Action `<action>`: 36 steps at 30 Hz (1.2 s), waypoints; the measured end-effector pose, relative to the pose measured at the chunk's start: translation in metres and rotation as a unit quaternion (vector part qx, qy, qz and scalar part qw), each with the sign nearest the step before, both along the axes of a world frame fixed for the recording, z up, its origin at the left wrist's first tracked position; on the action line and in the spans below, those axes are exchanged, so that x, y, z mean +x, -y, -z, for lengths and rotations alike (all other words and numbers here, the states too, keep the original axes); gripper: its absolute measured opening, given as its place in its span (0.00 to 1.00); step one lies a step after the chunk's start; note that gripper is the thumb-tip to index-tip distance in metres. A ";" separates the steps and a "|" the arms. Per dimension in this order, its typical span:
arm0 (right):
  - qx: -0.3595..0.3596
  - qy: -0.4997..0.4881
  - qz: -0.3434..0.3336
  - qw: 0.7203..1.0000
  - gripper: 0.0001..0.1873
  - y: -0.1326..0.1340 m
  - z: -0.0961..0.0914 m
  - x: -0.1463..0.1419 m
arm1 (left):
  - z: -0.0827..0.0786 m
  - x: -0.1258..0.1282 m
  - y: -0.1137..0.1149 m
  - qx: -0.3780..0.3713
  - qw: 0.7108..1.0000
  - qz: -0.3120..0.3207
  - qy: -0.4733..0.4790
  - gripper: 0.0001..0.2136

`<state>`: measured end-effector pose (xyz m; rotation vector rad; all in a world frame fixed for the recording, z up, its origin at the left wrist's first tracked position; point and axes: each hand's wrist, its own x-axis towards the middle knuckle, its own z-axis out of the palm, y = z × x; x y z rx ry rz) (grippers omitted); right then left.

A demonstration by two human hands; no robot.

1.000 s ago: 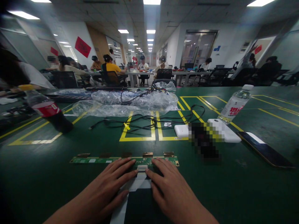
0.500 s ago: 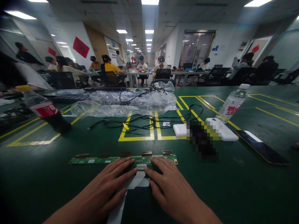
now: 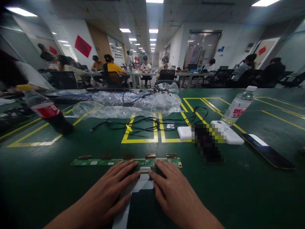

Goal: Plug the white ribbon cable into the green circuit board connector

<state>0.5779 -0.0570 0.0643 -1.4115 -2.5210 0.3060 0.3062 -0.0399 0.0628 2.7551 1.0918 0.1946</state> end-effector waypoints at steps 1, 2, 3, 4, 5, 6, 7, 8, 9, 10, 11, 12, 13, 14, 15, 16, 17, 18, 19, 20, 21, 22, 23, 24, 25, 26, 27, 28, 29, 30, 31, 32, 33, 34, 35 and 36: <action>0.001 -0.002 -0.001 1.000 0.26 0.000 0.000 0.000 | 0.000 0.000 0.001 -0.001 1.000 0.000 0.001 0.28; 0.001 -0.004 -0.001 1.000 0.26 0.000 0.001 0.000 | -0.001 0.000 0.001 -0.002 1.000 -0.001 0.003 0.28; 0.000 -0.007 -0.001 1.000 0.26 0.000 0.001 0.000 | -0.001 -0.001 0.001 -0.003 1.000 -0.001 0.004 0.28; -0.001 -0.009 -0.002 1.000 0.26 0.000 0.001 0.001 | -0.001 -0.001 0.001 -0.004 1.000 -0.001 0.004 0.28; -0.002 -0.010 -0.003 1.000 0.26 0.001 0.001 0.001 | -0.001 -0.001 0.001 -0.005 1.000 -0.001 0.003 0.28; -0.003 -0.009 -0.005 1.000 0.27 0.001 0.001 0.001 | -0.001 -0.001 0.001 -0.004 1.000 -0.001 0.004 0.28; -0.005 -0.007 -0.006 1.000 0.27 0.001 0.002 0.002 | -0.001 -0.001 0.000 -0.004 1.000 -0.003 0.005 0.28; -0.008 -0.005 -0.007 1.000 0.28 0.001 0.002 0.002 | 0.000 -0.001 0.000 -0.004 1.000 -0.006 0.008 0.28; -0.013 -0.004 -0.007 1.000 0.28 0.001 0.002 0.002 | 0.000 -0.001 0.000 -0.004 1.000 -0.008 0.011 0.28; -0.018 -0.003 -0.006 1.000 0.27 0.001 0.002 0.002 | 0.001 -0.001 -0.001 -0.005 1.000 -0.010 0.015 0.28; -0.022 -0.002 -0.004 1.000 0.27 0.001 0.002 0.002 | 0.001 -0.001 -0.001 -0.006 1.000 -0.012 0.020 0.28; -0.024 -0.003 -0.003 1.000 0.27 0.001 0.002 0.003 | 0.001 0.000 -0.001 -0.008 1.000 -0.013 0.025 0.28; -0.026 -0.004 -0.003 1.000 0.27 0.001 0.003 0.003 | 0.002 0.000 -0.001 -0.009 0.999 -0.013 0.029 0.28; -0.027 -0.005 -0.003 1.000 0.28 0.001 0.003 0.003 | 0.002 0.000 -0.001 -0.009 0.999 -0.014 0.032 0.27; -0.027 -0.007 -0.002 1.000 0.28 0.001 0.003 0.004 | 0.002 0.000 -0.001 -0.010 0.999 -0.015 0.034 0.27; -0.029 -0.010 -0.001 1.000 0.28 0.001 0.003 0.004 | 0.001 0.000 -0.001 -0.010 0.999 -0.016 0.035 0.27; -0.030 -0.014 0.000 0.999 0.28 0.001 0.003 0.004 | 0.001 0.000 -0.001 -0.010 0.999 -0.018 0.036 0.27; -0.030 -0.019 0.002 0.999 0.28 0.001 0.004 0.005 | 0.001 0.000 -0.001 -0.010 0.999 -0.019 0.037 0.26; -0.030 -0.022 0.003 0.999 0.28 0.001 0.004 0.005 | 0.000 0.000 -0.001 -0.008 0.999 -0.020 0.037 0.26; -0.028 -0.026 0.004 0.999 0.28 0.001 0.005 0.005 | 0.000 0.000 -0.002 -0.008 0.999 -0.022 0.036 0.26; -0.026 -0.027 0.004 0.999 0.29 0.001 0.005 0.004 | -0.001 0.000 -0.002 -0.007 0.999 -0.023 0.035 0.26; -0.023 -0.026 0.003 0.999 0.29 0.001 0.005 0.004 | -0.001 0.000 -0.002 -0.005 0.999 -0.024 0.034 0.25; -0.020 -0.023 0.001 1.000 0.29 0.002 0.005 0.003 | -0.001 0.000 -0.002 -0.004 0.999 -0.023 0.032 0.25; -0.017 -0.019 -0.002 1.000 0.29 0.002 0.005 0.003 | -0.001 0.001 -0.002 -0.001 0.999 -0.024 0.030 0.25; -0.013 -0.014 -0.005 1.000 0.29 0.002 0.005 0.003 | -0.001 0.001 -0.002 0.001 0.999 -0.024 0.028 0.26; -0.009 -0.011 -0.007 1.000 0.28 0.002 0.005 0.003 | -0.001 0.002 -0.002 0.003 0.999 -0.024 0.026 0.26; -0.006 -0.009 -0.010 1.000 0.27 0.001 0.004 0.003 | -0.001 0.002 -0.002 0.004 0.999 -0.024 0.024 0.27; -0.002 -0.010 -0.013 1.000 0.27 0.001 0.003 0.004 | -0.001 0.002 -0.002 0.006 0.999 -0.025 0.022 0.28; 0.004 -0.015 -0.015 1.000 0.26 0.000 0.002 0.005 | -0.001 0.001 -0.002 0.008 0.999 -0.028 0.021 0.28; 0.013 -0.023 -0.016 1.000 0.25 0.000 0.000 0.006 | 0.000 0.000 -0.003 0.012 0.999 -0.031 0.021 0.28; 0.025 -0.033 -0.016 0.999 0.24 -0.001 -0.001 0.007 | 0.001 -0.002 -0.004 0.016 0.999 -0.037 0.020 0.27; 0.037 -0.044 -0.014 0.998 0.23 -0.002 -0.003 0.009 | 0.002 -0.005 -0.004 0.023 0.999 -0.044 0.019 0.26; 0.048 -0.054 -0.012 0.997 0.22 -0.003 -0.004 0.010 | 0.003 -0.008 -0.005 0.030 0.998 -0.054 0.018 0.25; 0.056 -0.062 -0.009 0.996 0.22 -0.003 -0.005 0.012 | 0.004 -0.012 -0.006 0.036 0.997 -0.066 0.016 0.24; 0.060 -0.069 -0.007 0.996 0.21 -0.004 -0.006 0.013 | 0.005 -0.016 -0.007 0.043 0.996 -0.077 0.016 0.22; 0.062 -0.075 -0.005 0.995 0.20 -0.005 -0.007 0.014 | 0.006 -0.021 -0.009 0.049 0.995 -0.090 0.016 0.21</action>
